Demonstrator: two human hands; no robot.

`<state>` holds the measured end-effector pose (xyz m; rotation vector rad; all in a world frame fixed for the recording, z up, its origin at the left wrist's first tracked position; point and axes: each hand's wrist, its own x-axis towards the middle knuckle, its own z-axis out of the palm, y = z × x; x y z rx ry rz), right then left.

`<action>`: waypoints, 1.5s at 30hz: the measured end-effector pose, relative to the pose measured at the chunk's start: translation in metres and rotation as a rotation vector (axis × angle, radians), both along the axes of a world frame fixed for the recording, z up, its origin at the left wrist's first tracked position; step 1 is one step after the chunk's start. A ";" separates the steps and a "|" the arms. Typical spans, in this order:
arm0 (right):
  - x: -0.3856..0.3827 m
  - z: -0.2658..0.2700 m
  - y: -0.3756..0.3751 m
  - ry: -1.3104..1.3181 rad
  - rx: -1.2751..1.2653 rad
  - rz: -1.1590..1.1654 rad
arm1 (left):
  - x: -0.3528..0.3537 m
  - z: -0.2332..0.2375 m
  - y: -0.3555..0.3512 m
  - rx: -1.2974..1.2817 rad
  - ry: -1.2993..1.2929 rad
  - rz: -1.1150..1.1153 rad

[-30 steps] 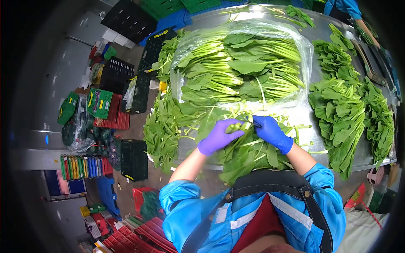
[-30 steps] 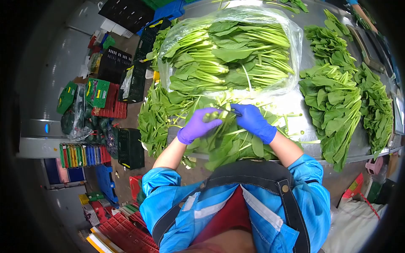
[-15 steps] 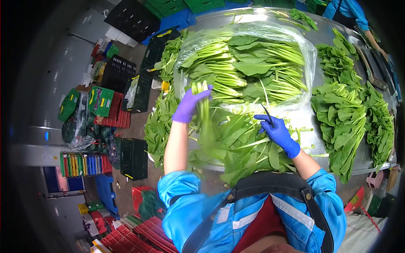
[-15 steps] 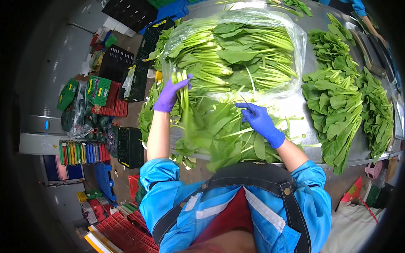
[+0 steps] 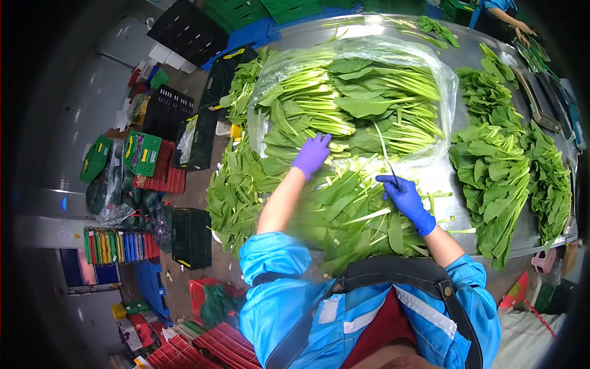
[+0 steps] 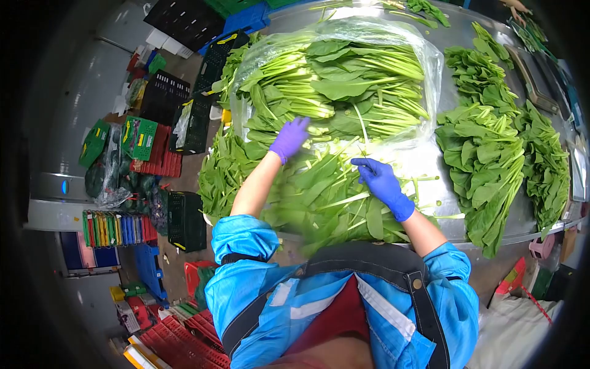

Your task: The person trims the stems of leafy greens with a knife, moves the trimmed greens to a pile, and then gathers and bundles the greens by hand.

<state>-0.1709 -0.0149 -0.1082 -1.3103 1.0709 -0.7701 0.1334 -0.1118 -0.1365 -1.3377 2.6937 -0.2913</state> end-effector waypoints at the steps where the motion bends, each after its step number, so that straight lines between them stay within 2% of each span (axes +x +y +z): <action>1: 0.002 0.000 0.000 -0.016 0.002 -0.003 | 0.003 0.006 0.002 -0.002 -0.005 0.003; 3: 0.002 -0.003 -0.002 -0.002 -0.032 0.005 | 0.008 0.018 0.005 -0.072 0.147 0.000; 4: 0.000 -0.004 -0.003 0.015 -0.066 0.011 | 0.009 0.033 0.010 -0.075 0.144 -0.003; 6: -0.006 -0.004 -0.007 0.025 -0.081 -0.006 | 0.012 0.068 0.021 0.030 0.427 0.017; 8: -0.005 -0.001 -0.010 0.029 -0.087 -0.020 | 0.007 0.098 0.027 0.013 0.467 0.007; 10: -0.004 0.003 -0.013 0.100 -0.094 0.004 | 0.009 0.103 0.033 -0.025 0.498 0.019; 11: -0.001 0.003 -0.012 0.095 -0.096 0.010 | 0.013 0.096 0.032 -0.028 0.493 0.025; 14: 0.008 0.001 -0.008 0.076 -0.126 0.044 | 0.019 0.053 0.022 0.071 0.206 0.008; 16: 0.009 0.000 -0.004 0.079 -0.122 0.058 | 0.009 0.018 0.012 0.029 0.282 -0.018; 18: 0.007 0.001 -0.001 0.099 -0.120 0.075 | 0.001 0.003 0.004 -0.015 0.362 -0.051; 20: 0.001 0.002 0.001 0.096 -0.128 0.045 | -0.004 -0.004 0.002 0.210 0.330 0.283; 23: -0.013 0.001 -0.001 0.087 -0.134 -0.018 | 0.013 -0.001 0.010 0.250 0.306 0.246; 24: -0.017 0.000 -0.002 0.108 -0.120 -0.035 | 0.034 -0.017 0.005 0.169 0.178 0.057; 29: -0.024 -0.009 -0.002 0.116 -0.076 -0.040 | 0.043 0.098 0.041 0.058 0.275 -0.022; 31: -0.024 -0.011 -0.001 0.117 -0.085 -0.022 | 0.045 0.121 0.057 0.054 0.262 -0.004; 35: -0.021 -0.005 -0.001 0.140 -0.086 -0.009 | 0.015 0.168 0.093 -0.032 0.396 -0.077; 37: -0.012 0.016 -0.001 0.172 -0.185 0.007 | -0.015 0.173 0.114 0.128 0.646 0.114; 38: -0.007 0.022 -0.002 0.193 -0.181 0.032 | -0.029 0.171 0.119 0.136 0.651 0.121; 39: -0.002 0.028 0.000 0.200 -0.172 0.035 | -0.044 0.166 0.123 0.260 0.706 0.126; 40: 0.004 0.035 0.001 0.203 -0.361 0.036 | -0.057 0.161 0.125 0.383 0.759 0.125; 41: 0.008 0.041 0.002 0.206 -0.552 0.035 | -0.066 0.149 0.127 0.389 0.765 0.119; 45: 0.012 0.040 0.004 0.328 -0.585 0.058 | -0.090 0.123 0.130 0.481 0.845 0.130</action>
